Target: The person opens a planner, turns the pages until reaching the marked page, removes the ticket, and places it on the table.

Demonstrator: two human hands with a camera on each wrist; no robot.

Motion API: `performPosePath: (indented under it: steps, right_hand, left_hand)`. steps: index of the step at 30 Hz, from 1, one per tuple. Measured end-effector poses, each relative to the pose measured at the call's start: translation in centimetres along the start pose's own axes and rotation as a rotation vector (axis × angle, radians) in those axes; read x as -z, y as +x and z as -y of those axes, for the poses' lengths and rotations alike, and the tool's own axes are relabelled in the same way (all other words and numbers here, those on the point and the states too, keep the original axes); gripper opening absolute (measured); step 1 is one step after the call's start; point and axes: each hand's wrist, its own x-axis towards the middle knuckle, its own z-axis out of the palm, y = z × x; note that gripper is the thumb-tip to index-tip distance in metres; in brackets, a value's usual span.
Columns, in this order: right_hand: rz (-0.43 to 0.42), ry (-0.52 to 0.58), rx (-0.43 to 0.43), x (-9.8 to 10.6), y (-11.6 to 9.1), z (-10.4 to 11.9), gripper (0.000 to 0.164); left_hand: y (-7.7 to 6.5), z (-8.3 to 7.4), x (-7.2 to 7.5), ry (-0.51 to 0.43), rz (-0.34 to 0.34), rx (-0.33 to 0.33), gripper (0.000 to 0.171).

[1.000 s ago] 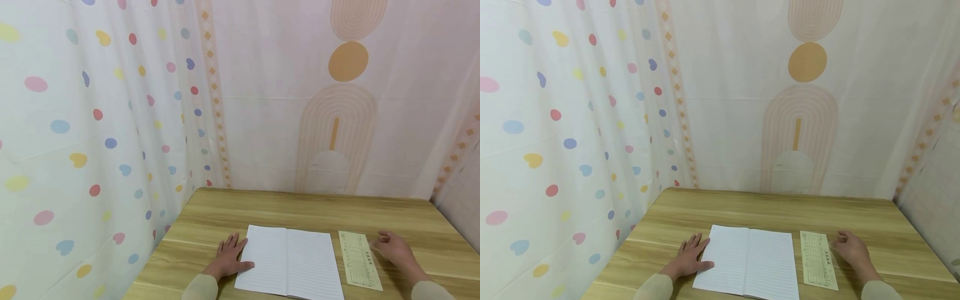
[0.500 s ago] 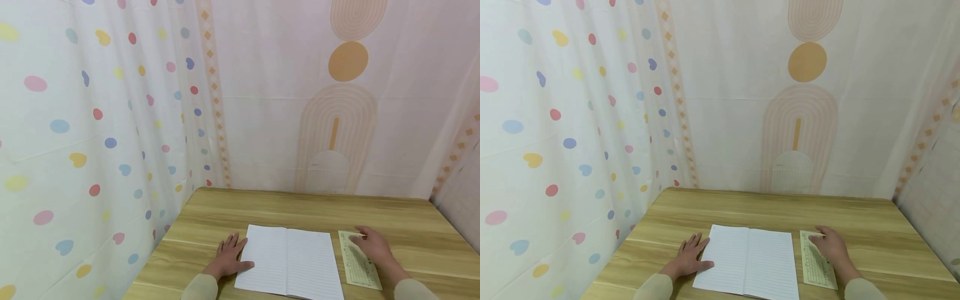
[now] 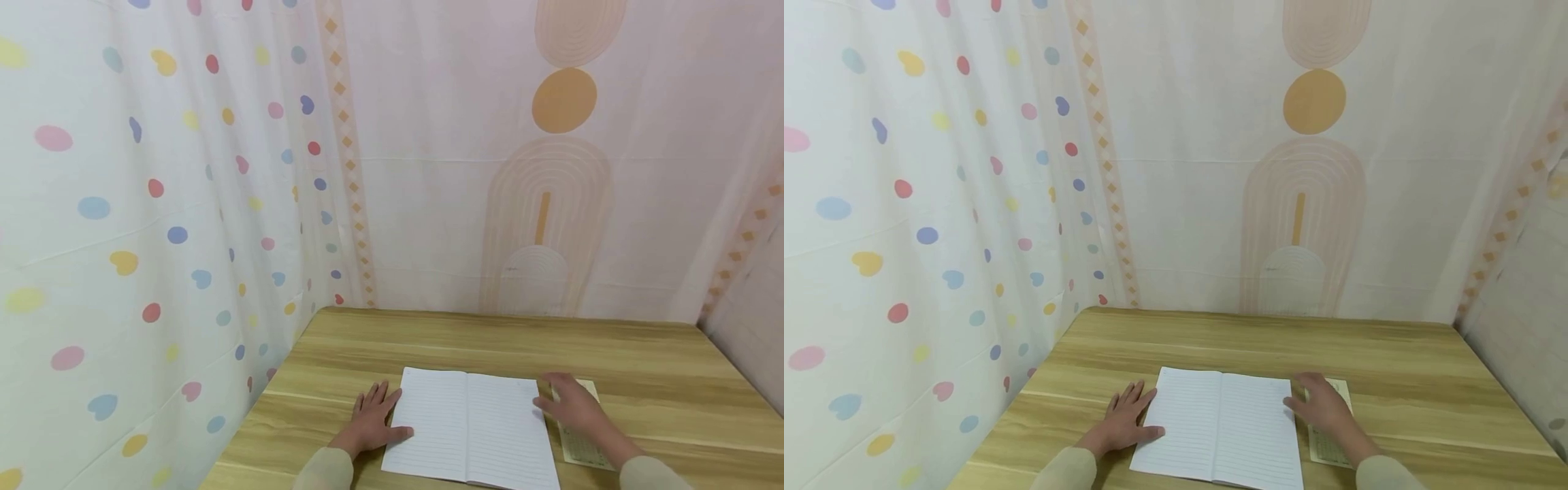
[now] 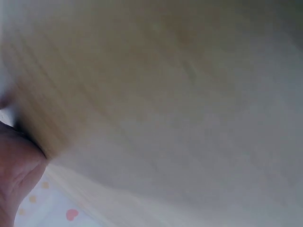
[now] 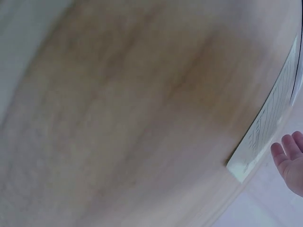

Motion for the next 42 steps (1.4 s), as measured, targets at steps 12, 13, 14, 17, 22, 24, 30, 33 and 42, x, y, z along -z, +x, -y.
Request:
performPosePath:
  steps: [12, 13, 14, 17, 22, 24, 30, 33, 42]
  right_hand:
    - [0.068, -0.18, 0.165, -2.2, -0.6, 1.3, 0.076]
    - [0.067, -0.181, 0.183, -2.3, -0.7, 1.3, 0.078]
    - [0.068, -0.188, 0.196, -2.3, -0.8, 1.3, 0.079]
    - [0.08, -0.203, 0.226, -2.5, -1.1, 1.3, 0.081]
    - [0.114, -0.226, 0.232, -2.4, -1.4, 1.5, 0.079]
    - [0.123, -0.228, 0.231, -2.4, -1.4, 1.6, 0.078]
    - [0.139, -0.227, 0.221, -2.4, -1.3, 1.8, 0.077]
    - [0.148, -0.223, 0.22, -2.5, -1.3, 1.7, 0.077]
    - [0.168, -0.181, 0.204, -2.5, -1.4, 1.7, 0.078]
  left_hand:
    - [0.4, -1.4, 0.6, -0.094, -0.112, -0.002, 0.085]
    - [0.4, -1.6, 0.6, -0.108, -0.12, -0.011, 0.085]
    - [0.3, -1.8, 0.7, -0.127, -0.126, -0.022, 0.085]
    - [0.3, -2.4, 0.8, -0.195, -0.122, -0.033, 0.086]
    - [0.4, -2.8, 0.6, -0.3, -0.102, -0.008, 0.087]
    - [0.4, -2.9, 0.5, -0.33, -0.099, -0.001, 0.087]
    - [0.1, -3.2, 0.6, -0.439, -0.102, 0.021, 0.087]
    - [0.0, -3.3, 0.7, -0.464, -0.112, 0.048, 0.086]
    - [0.5, -3.3, 0.7, -0.516, -0.112, 0.091, 0.083]
